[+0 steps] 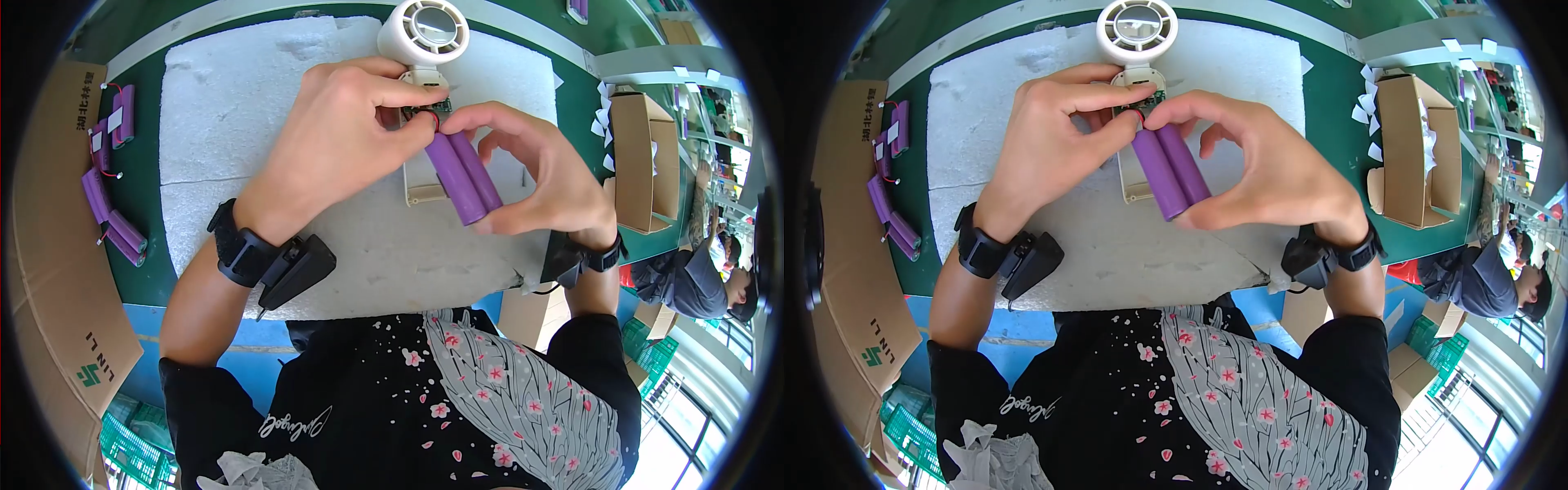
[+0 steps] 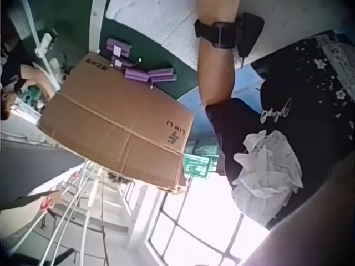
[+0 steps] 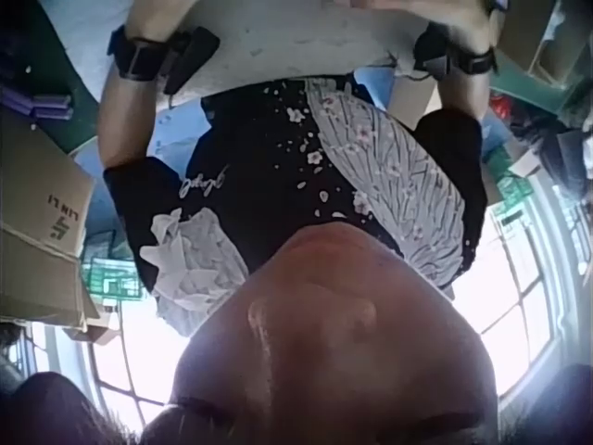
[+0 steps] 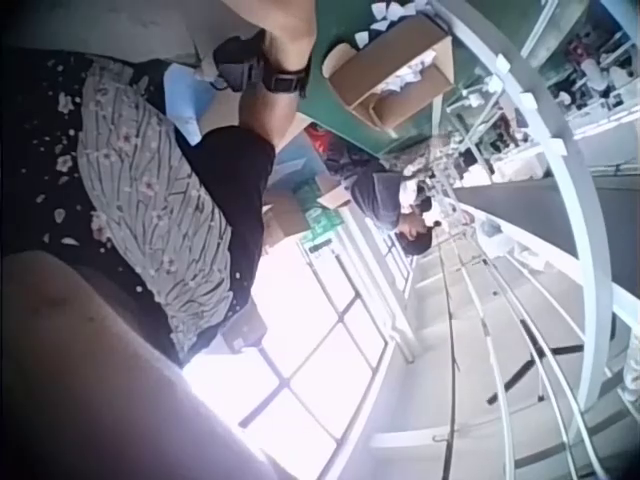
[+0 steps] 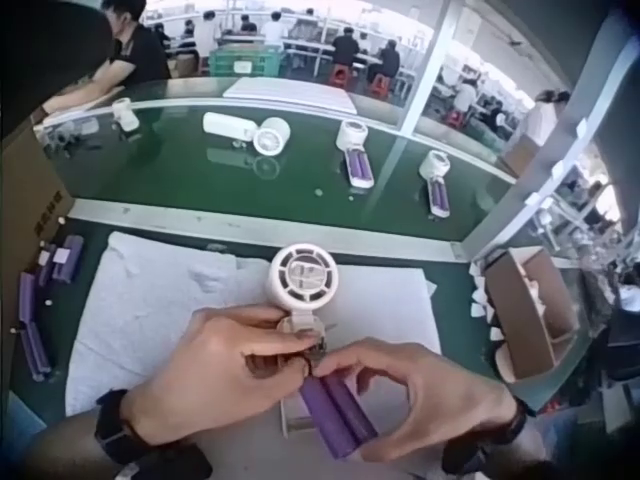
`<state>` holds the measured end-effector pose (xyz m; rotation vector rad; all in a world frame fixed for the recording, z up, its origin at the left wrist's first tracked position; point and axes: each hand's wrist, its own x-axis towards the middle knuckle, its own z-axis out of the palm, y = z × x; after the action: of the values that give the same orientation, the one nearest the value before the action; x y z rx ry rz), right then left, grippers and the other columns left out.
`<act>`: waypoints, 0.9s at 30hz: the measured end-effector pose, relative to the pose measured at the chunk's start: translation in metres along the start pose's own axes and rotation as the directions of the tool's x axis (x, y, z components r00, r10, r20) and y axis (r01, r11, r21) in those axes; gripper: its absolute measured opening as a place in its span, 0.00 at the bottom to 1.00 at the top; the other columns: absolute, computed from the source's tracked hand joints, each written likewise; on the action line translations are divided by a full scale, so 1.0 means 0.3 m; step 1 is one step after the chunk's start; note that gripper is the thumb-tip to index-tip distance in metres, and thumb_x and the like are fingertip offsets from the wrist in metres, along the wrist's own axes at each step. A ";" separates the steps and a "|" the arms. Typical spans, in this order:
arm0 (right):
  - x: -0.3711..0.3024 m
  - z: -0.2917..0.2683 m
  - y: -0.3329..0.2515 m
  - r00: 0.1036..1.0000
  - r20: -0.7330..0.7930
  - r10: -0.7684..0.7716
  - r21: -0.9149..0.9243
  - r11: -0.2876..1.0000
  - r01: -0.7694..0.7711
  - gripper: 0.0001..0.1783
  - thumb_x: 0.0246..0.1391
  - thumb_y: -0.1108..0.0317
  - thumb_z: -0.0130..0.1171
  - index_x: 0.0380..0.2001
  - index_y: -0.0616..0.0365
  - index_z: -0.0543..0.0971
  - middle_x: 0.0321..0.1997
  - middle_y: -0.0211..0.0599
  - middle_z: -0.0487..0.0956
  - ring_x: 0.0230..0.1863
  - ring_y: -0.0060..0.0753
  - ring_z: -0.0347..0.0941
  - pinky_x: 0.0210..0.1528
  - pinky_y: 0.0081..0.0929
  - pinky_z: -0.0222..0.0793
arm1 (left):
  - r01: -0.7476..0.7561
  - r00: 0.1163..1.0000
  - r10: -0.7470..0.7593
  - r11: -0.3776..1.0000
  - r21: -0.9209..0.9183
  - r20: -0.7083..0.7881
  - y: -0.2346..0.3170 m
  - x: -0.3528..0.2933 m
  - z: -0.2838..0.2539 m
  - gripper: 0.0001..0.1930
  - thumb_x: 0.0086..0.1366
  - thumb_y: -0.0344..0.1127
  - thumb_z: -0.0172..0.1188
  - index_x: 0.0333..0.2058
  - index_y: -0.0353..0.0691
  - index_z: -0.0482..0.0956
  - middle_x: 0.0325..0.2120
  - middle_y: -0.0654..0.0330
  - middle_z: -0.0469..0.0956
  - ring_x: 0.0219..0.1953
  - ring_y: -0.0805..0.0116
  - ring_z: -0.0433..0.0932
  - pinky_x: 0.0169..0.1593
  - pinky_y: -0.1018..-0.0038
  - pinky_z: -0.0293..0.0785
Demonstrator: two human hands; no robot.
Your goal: Assemble a portable fan by inserting rechargeable batteries and connecting the internal circuit board to the housing.
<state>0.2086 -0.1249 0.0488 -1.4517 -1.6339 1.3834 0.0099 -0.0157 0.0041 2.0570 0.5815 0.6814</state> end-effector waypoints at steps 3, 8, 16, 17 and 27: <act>-0.005 0.049 -0.013 0.997 -0.081 -0.014 -0.154 0.988 0.002 0.40 0.26 0.71 0.75 0.51 0.60 0.74 0.52 0.36 0.74 0.49 0.30 0.71 0.50 0.30 0.67 | 0.025 0.998 -0.026 0.999 0.026 0.055 0.012 0.003 -0.017 0.16 0.55 0.25 0.60 0.44 0.39 0.83 0.39 0.51 0.82 0.28 0.71 0.79 0.34 0.77 0.74; 0.006 0.127 0.005 0.961 -0.203 -0.187 -0.413 0.906 0.089 0.38 0.26 0.74 0.76 0.49 0.59 0.74 0.50 0.39 0.75 0.44 0.35 0.73 0.46 0.30 0.71 | -0.008 0.994 0.002 0.999 0.054 0.110 -0.002 0.001 -0.035 0.15 0.58 0.24 0.58 0.45 0.40 0.82 0.40 0.47 0.81 0.32 0.60 0.82 0.37 0.74 0.74; 0.000 0.150 0.003 0.903 -0.256 -0.344 -0.544 0.824 0.159 0.32 0.27 0.76 0.76 0.43 0.62 0.76 0.51 0.42 0.76 0.41 0.41 0.76 0.43 0.30 0.77 | -0.009 0.989 -0.002 0.998 0.068 0.150 0.003 0.005 -0.044 0.15 0.59 0.24 0.58 0.45 0.40 0.82 0.41 0.47 0.81 0.36 0.55 0.82 0.40 0.73 0.74; -0.004 0.154 0.001 0.901 -0.271 -0.339 -0.545 0.826 0.147 0.30 0.28 0.76 0.76 0.41 0.62 0.77 0.51 0.42 0.76 0.41 0.41 0.76 0.43 0.30 0.78 | -0.007 0.989 -0.003 0.998 0.067 0.151 0.001 0.004 -0.044 0.15 0.59 0.24 0.58 0.45 0.40 0.82 0.41 0.47 0.81 0.36 0.55 0.82 0.40 0.73 0.74; -0.005 0.161 0.004 0.864 -0.240 -0.442 -0.694 0.701 0.166 0.22 0.28 0.76 0.76 0.31 0.61 0.77 0.54 0.48 0.76 0.40 0.42 0.77 0.40 0.29 0.77 | -0.005 0.998 0.005 1.000 0.007 0.059 -0.009 0.009 -0.024 0.13 0.56 0.29 0.60 0.41 0.41 0.84 0.32 0.52 0.82 0.24 0.61 0.80 0.31 0.74 0.75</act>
<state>0.1666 -0.1424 0.0325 -1.5681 -2.0602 0.2656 0.0069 -0.0083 0.0059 2.0789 0.5461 0.6202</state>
